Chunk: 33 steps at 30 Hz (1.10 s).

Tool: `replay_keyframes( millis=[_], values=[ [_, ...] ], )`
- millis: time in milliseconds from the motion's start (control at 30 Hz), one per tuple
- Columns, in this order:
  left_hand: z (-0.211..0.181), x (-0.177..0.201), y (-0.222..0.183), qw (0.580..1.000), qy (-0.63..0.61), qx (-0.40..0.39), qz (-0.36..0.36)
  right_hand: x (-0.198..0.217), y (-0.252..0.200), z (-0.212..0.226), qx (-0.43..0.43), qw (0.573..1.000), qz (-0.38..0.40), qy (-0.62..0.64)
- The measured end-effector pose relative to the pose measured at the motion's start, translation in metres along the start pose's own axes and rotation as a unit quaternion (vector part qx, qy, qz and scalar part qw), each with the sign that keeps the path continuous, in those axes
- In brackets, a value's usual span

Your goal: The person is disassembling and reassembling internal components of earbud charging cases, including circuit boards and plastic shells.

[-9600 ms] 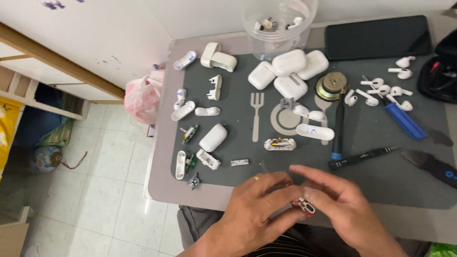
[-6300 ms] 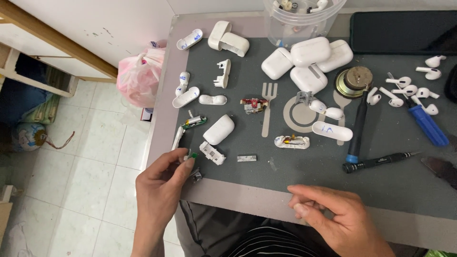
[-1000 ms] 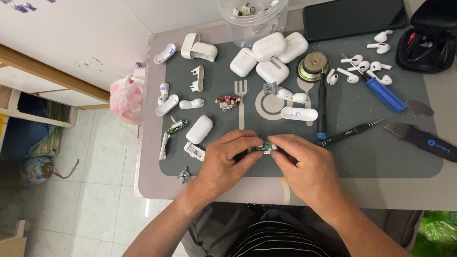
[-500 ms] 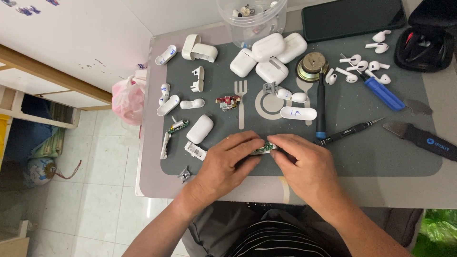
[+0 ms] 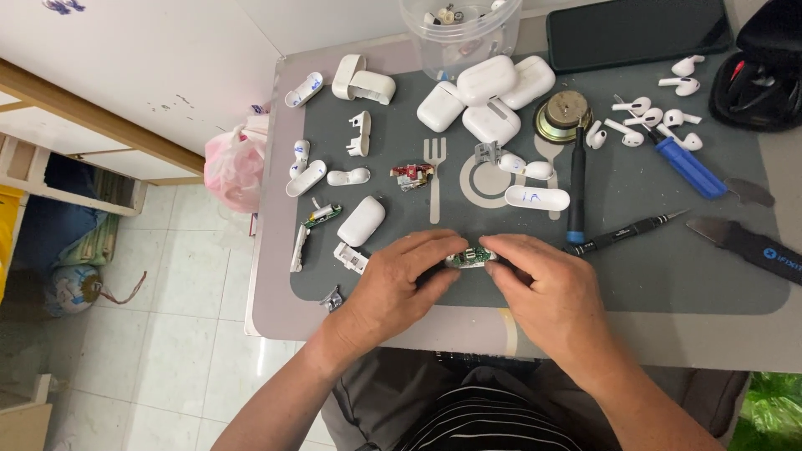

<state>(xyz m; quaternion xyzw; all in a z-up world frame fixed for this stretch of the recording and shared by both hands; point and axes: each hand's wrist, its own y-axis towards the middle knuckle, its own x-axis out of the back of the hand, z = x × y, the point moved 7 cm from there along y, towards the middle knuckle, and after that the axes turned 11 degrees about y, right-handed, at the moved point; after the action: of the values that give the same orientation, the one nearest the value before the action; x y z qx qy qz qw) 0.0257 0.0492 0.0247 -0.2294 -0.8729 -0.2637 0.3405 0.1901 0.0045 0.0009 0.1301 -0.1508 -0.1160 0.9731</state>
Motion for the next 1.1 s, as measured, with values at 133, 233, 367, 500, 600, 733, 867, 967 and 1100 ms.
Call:
replay_keyframes(
  millis=[133, 233, 367, 500, 600, 733, 867, 967, 1100],
  values=[
    [-0.003, 0.001, 0.006, 1.000, -0.007, -0.009, -0.014, 0.000, 0.000, -0.004, -0.006, 1.000, 0.007, 0.006],
    [-0.006, 0.005, 0.011, 0.999, -0.032, -0.012, -0.014, 0.001, 0.001, -0.003, -0.004, 1.000, 0.005, 0.004],
    [-0.004, 0.007, 0.012, 0.999, -0.036, -0.010, -0.007, 0.000, 0.001, -0.002, -0.003, 1.000, 0.011, 0.007],
    [-0.003, 0.007, 0.009, 0.999, -0.022, -0.025, -0.022, 0.000, 0.001, -0.004, -0.001, 1.000, 0.011, 0.003],
    [-0.003, 0.006, 0.005, 0.999, -0.007, -0.030, -0.031, 0.001, 0.002, 0.001, 0.000, 1.000, 0.009, 0.007],
    [0.000, 0.003, 0.004, 0.999, -0.030, -0.025, -0.038, 0.000, 0.001, -0.006, -0.001, 1.000, 0.014, 0.007],
    [-0.002, 0.002, 0.003, 0.998, 0.002, -0.045, -0.047, 0.001, 0.001, -0.003, -0.001, 1.000, 0.010, 0.011],
    [-0.002, 0.000, 0.001, 0.996, 0.017, -0.057, -0.061, 0.002, 0.001, -0.003, 0.003, 1.000, 0.012, 0.014],
    [0.002, -0.003, -0.003, 0.993, 0.043, -0.077, -0.076, 0.001, 0.002, -0.004, 0.009, 1.000, 0.016, 0.017]
  ],
)
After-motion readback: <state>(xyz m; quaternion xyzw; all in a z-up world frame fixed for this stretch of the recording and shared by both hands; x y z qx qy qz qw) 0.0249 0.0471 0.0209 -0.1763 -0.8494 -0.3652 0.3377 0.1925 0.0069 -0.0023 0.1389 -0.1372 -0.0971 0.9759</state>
